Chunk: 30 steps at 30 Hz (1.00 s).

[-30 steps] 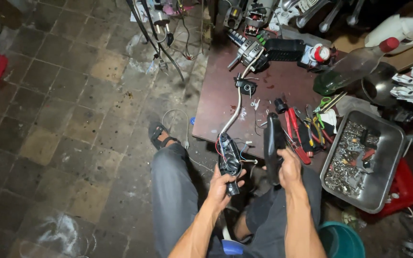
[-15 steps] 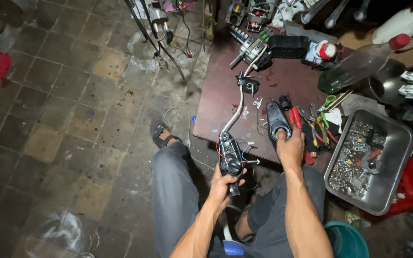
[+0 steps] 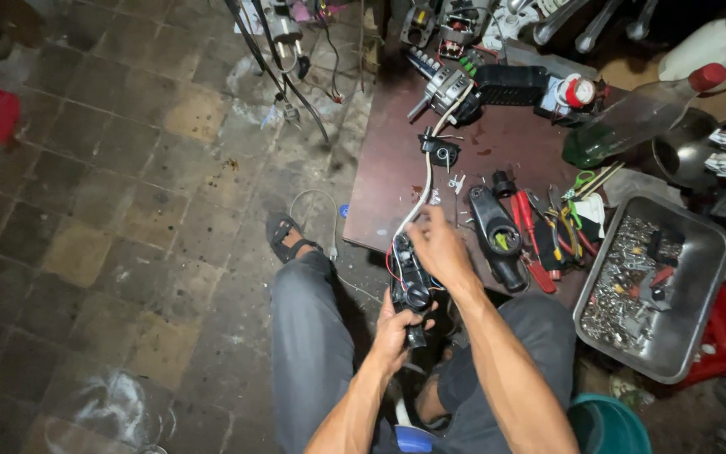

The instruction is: The person sits at a workbench and repairs a black electrical component, likely a motorcycle switch housing. They use pliers to strip wires, insert a small white connector, and tighten a screw with a screwdriver. The person then reassembles the housing and adjusts the internal wiring.

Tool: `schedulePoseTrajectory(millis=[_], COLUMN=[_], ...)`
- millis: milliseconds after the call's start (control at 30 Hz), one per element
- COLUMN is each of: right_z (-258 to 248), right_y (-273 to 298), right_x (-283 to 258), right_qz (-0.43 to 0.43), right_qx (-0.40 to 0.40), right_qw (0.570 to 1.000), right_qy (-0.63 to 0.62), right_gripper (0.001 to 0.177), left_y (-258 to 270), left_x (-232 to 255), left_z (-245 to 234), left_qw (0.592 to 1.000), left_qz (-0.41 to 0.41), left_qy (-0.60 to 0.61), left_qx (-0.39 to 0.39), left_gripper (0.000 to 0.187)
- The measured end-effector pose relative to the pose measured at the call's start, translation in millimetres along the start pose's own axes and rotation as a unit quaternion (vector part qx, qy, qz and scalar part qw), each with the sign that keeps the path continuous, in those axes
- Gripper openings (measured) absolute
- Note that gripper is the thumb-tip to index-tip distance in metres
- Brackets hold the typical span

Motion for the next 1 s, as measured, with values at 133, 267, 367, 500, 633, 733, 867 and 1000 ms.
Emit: schedulePoseTrajectory(millis=[133, 267, 367, 500, 633, 733, 867, 1000], right_z=[43.9, 34.9, 45.9, 48.8, 50.6, 50.2, 38.7, 22.8], right_y=[-43.4, -41.7, -53.8, -59.2, -58.2, -53.0, -43.2, -33.3], right_x=[1.3, 0.9, 23.9, 40.3, 53.1, 43.9, 34.5, 25.0], right_qz=[-0.028, 0.053, 0.035, -0.02, 0.01, -0.038, -0.039, -0.032], right_qx=[-0.155, -0.142, -0.077, -0.046, -0.034, -0.032, -0.033, -0.048], right_qw=[0.986, 0.984, 0.984, 0.973, 0.994, 0.999, 0.999, 0.998], right_qy=[-0.061, -0.098, -0.159, -0.227, -0.102, -0.002, 0.004, -0.027], right_gripper=[0.063, 0.048, 0.051, 0.058, 0.061, 0.063, 0.065, 0.072], left_y=[14.3, 18.1, 13.4, -5.6, 0.9, 5.6, 4.0, -0.8], left_x=[16.0, 19.9, 20.0, 11.1, 19.2, 26.6, 30.8, 29.1], left_z=[21.9, 27.3, 22.9, 4.4, 13.5, 24.4, 27.5, 29.7], left_qw=[1.0, 0.999, 0.999, 0.999, 0.999, 0.998, 0.998, 0.996], left_qz=[0.0, -0.01, -0.006, 0.018, 0.024, 0.025, 0.055, 0.044], left_qy=[-0.02, -0.012, 0.011, 0.025, 0.041, 0.052, 0.024, 0.053], left_qx=[0.012, 0.029, 0.033, 0.016, 0.01, -0.009, -0.022, -0.052], left_gripper=[0.074, 0.074, 0.072, 0.063, 0.06, 0.05, 0.055, 0.062])
Point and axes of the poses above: each hand's wrist, its own y-axis away from the middle knuckle, its own z-axis out of the palm, x = y × z, the point moved 7 cm from there along -y, towards the middle knuckle, and after that the axes turned 15 degrees about y, right-handed, at the moved point
